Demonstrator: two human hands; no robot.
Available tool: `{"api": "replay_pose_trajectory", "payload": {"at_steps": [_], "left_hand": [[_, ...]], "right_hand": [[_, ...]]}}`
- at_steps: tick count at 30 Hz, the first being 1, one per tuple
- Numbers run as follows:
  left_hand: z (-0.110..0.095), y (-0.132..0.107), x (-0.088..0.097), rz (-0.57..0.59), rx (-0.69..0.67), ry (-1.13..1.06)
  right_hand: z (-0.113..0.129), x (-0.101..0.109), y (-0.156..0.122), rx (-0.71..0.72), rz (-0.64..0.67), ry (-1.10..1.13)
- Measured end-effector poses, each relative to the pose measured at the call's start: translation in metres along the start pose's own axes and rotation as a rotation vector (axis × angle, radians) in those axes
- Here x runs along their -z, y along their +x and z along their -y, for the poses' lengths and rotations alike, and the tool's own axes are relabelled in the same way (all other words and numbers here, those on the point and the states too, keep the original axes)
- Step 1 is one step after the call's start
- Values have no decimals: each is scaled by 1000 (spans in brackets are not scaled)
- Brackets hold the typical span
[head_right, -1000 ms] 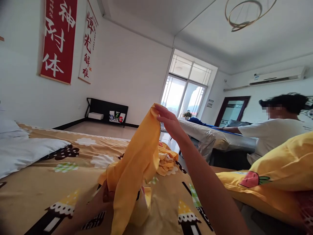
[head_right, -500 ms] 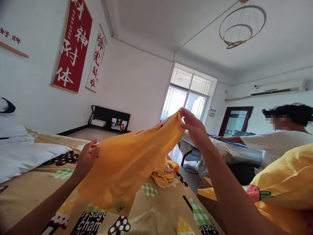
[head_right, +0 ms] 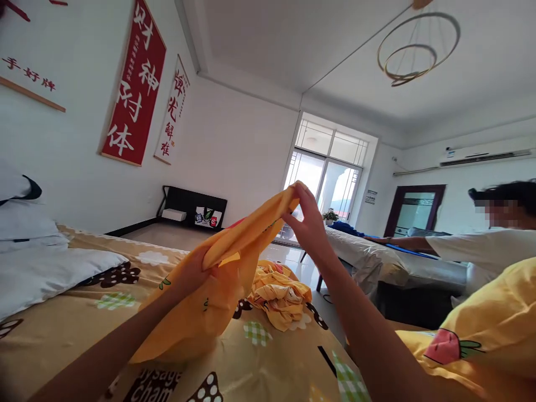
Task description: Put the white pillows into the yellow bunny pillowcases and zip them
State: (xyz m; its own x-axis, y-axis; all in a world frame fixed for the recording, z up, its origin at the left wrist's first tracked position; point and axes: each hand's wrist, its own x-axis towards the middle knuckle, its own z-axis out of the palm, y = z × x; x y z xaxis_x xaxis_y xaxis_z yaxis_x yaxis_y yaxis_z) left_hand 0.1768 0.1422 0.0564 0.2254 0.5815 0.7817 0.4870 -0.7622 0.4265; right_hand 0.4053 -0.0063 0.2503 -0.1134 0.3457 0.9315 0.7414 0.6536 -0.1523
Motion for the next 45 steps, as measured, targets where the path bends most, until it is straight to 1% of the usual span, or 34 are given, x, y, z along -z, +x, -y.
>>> {"api": "replay_pose_trajectory", "payload": {"at_steps": [1,3,5,7,8,9,11,13,14,16,17,18,19,20,22,23,24,25,26,27,28,29,31,32,33,35,37,38,39,40,41,42,43,45], "left_hand": [[3,7,15,34,13,-37],[-2,24,44,100,11,-14],[-14,43,69,122,-2,132],[-26,60,88,116,-14,271],[-31,67,96,125,-27,302],[-36,73,102,138,-43,302],[-45,79,112,182,-94,228],[-55,77,121,260,-147,137],[-59,73,126,304,-167,108],[-61,62,137,395,-186,94],[-58,54,142,430,-185,105],[-51,46,148,446,-173,127],[-40,37,153,448,-139,163],[-25,27,158,449,-73,212],[11,7,168,465,122,332],[29,-3,172,490,221,388],[44,-11,174,524,301,431],[56,-18,175,556,355,460],[63,-22,174,577,379,476],[65,-24,171,581,369,467],[62,-23,165,570,335,427],[54,-19,157,546,275,355],[31,-6,137,483,129,160],[18,2,126,445,73,74],[5,9,115,407,41,14],[-14,20,97,350,37,-26],[-25,27,85,282,67,-80],[-29,29,82,241,80,-137],[-31,31,81,190,93,-200],[-33,34,83,123,101,-260],[-35,37,87,47,100,-303],[-36,42,94,-39,90,-319],[-37,48,103,-129,73,-304],[-39,63,127,-327,40,-254]], "right_hand": [[-9,8,0,5,-18,-129],[-23,22,-2,11,-14,-354],[-33,36,-3,12,45,-511],[-37,48,-4,-19,85,-609],[-37,54,-3,-48,81,-639],[-36,59,-1,-75,56,-659],[-31,64,4,-98,-44,-691],[-24,63,10,-44,-168,-718],[-21,59,13,0,-228,-729],[-20,44,17,68,-337,-746],[-22,34,18,85,-365,-760],[-25,22,16,86,-346,-779],[-29,7,13,67,-257,-794],[-34,-8,8,37,-108,-796],[-40,-44,-8,-18,255,-751],[-40,-63,-18,-33,401,-708],[-39,-82,-28,-34,499,-663],[-35,-102,-37,-21,548,-621],[-29,-121,-45,-2,571,-579],[-21,-139,-52,15,589,-534],[-13,-155,-55,26,599,-487],[-5,-169,-57,31,598,-442],[10,-189,-56,15,569,-359],[16,-195,-55,-5,544,-327],[22,-198,-56,-27,515,-308],[32,-197,-65,-125,414,-241],[42,-192,-86,-295,298,-90],[46,-189,-100,-388,261,1],[50,-185,-115,-473,253,77],[53,-181,-131,-538,277,112],[54,-177,-146,-568,330,91],[52,-173,-160,-571,385,28],[47,-167,-172,-542,431,-65],[29,-153,-191,-439,482,-287]]}}
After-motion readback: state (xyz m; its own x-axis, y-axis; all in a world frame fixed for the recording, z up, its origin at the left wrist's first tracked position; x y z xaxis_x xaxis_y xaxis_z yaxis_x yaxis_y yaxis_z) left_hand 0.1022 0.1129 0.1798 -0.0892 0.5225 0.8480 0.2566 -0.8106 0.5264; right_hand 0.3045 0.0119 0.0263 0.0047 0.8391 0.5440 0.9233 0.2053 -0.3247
